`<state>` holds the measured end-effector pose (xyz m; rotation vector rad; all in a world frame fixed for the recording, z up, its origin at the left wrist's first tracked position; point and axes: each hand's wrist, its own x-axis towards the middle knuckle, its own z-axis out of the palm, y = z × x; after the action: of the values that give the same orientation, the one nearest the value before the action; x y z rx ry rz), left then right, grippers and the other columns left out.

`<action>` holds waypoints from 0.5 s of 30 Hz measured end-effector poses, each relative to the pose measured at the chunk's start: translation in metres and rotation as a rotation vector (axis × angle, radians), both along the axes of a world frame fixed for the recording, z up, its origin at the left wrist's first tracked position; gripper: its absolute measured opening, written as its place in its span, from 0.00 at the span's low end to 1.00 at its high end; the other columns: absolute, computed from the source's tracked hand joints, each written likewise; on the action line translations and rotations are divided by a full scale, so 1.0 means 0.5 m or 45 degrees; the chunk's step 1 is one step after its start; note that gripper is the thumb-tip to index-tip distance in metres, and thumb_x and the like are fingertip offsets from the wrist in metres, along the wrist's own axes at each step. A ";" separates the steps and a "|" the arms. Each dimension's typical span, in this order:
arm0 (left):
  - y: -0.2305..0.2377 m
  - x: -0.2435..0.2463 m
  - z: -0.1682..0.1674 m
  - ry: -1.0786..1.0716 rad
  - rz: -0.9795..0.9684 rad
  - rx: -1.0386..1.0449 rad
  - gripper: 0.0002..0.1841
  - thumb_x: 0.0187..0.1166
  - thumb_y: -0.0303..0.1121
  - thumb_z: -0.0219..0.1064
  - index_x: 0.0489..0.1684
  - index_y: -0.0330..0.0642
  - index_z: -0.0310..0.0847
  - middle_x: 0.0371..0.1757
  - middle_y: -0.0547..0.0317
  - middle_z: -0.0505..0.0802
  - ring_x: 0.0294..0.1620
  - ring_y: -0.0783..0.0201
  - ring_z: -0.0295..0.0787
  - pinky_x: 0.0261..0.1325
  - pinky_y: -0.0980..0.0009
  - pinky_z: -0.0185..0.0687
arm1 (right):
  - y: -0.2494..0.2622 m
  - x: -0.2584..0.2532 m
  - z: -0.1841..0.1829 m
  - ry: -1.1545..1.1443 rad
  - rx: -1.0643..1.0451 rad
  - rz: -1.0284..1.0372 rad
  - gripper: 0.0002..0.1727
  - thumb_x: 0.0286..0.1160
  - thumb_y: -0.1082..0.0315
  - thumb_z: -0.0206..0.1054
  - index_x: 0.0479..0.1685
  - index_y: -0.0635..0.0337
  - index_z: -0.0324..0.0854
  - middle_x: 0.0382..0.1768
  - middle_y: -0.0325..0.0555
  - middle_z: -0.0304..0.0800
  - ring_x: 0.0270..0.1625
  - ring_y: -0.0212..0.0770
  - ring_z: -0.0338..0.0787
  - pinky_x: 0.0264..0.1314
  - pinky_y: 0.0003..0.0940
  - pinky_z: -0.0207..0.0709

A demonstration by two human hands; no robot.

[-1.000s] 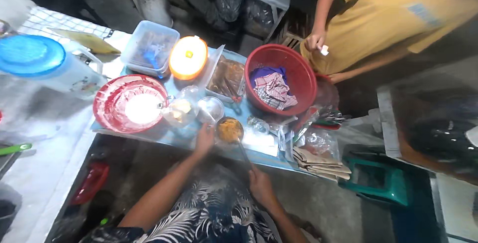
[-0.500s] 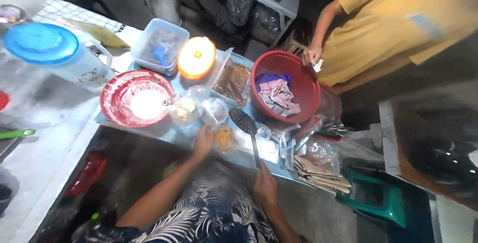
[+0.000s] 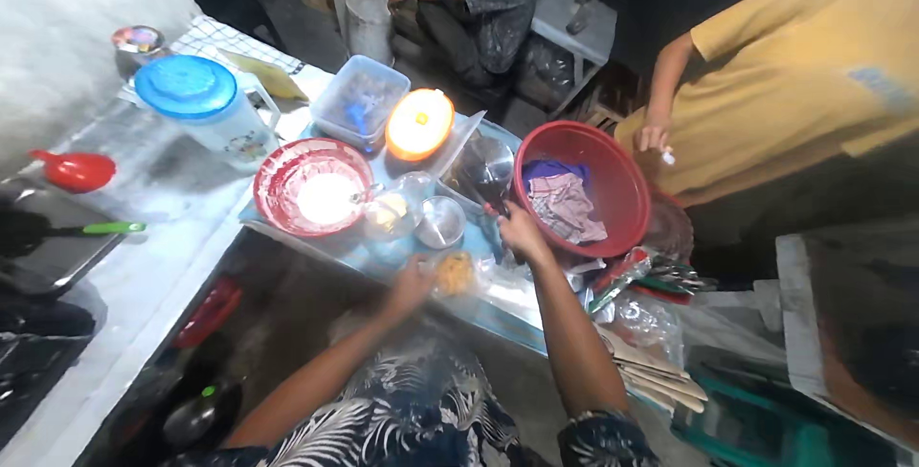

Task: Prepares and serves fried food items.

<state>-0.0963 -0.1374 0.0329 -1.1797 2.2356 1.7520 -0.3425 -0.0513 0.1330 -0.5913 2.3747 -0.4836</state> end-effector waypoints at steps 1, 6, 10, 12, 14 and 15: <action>-0.003 0.004 0.002 -0.007 -0.005 -0.011 0.25 0.85 0.42 0.66 0.76 0.38 0.72 0.48 0.45 0.91 0.45 0.53 0.91 0.57 0.52 0.87 | -0.022 -0.020 -0.006 0.041 0.073 0.032 0.28 0.87 0.58 0.59 0.84 0.57 0.68 0.57 0.66 0.89 0.50 0.62 0.93 0.55 0.63 0.85; -0.006 0.016 0.000 0.050 -0.001 -0.012 0.23 0.85 0.45 0.65 0.70 0.38 0.77 0.52 0.47 0.93 0.48 0.56 0.93 0.59 0.54 0.88 | -0.045 -0.012 0.013 0.297 0.189 0.122 0.34 0.82 0.49 0.67 0.74 0.70 0.73 0.59 0.72 0.87 0.62 0.69 0.89 0.63 0.70 0.80; -0.017 0.055 0.041 0.126 0.068 0.138 0.27 0.85 0.45 0.66 0.76 0.38 0.74 0.62 0.43 0.90 0.58 0.54 0.91 0.65 0.55 0.86 | 0.024 0.102 0.070 0.391 0.071 0.287 0.30 0.85 0.65 0.58 0.85 0.66 0.66 0.70 0.70 0.83 0.70 0.67 0.86 0.74 0.66 0.75; -0.019 0.088 0.082 0.211 0.006 0.181 0.24 0.85 0.44 0.66 0.70 0.33 0.79 0.63 0.41 0.89 0.61 0.53 0.90 0.70 0.55 0.84 | 0.072 0.178 0.090 0.388 -0.037 0.255 0.28 0.90 0.69 0.53 0.87 0.67 0.63 0.65 0.73 0.85 0.64 0.70 0.89 0.69 0.69 0.77; -0.019 0.112 0.133 0.292 -0.223 0.196 0.20 0.87 0.43 0.65 0.62 0.34 0.85 0.59 0.43 0.92 0.61 0.54 0.90 0.72 0.52 0.81 | 0.110 0.255 0.090 0.420 -0.280 0.154 0.27 0.90 0.66 0.53 0.85 0.68 0.67 0.50 0.74 0.90 0.47 0.70 0.92 0.54 0.71 0.81; -0.016 0.120 0.160 0.343 -0.349 0.217 0.19 0.88 0.42 0.64 0.61 0.35 0.87 0.56 0.44 0.93 0.59 0.53 0.91 0.70 0.51 0.82 | 0.114 0.290 0.090 0.420 -0.406 0.135 0.27 0.89 0.66 0.54 0.84 0.70 0.68 0.46 0.71 0.91 0.41 0.64 0.93 0.48 0.65 0.84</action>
<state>-0.0362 -0.1455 0.1130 -0.6023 2.1962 2.0315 -0.1973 0.0059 0.1782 -1.0023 2.5741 -0.7757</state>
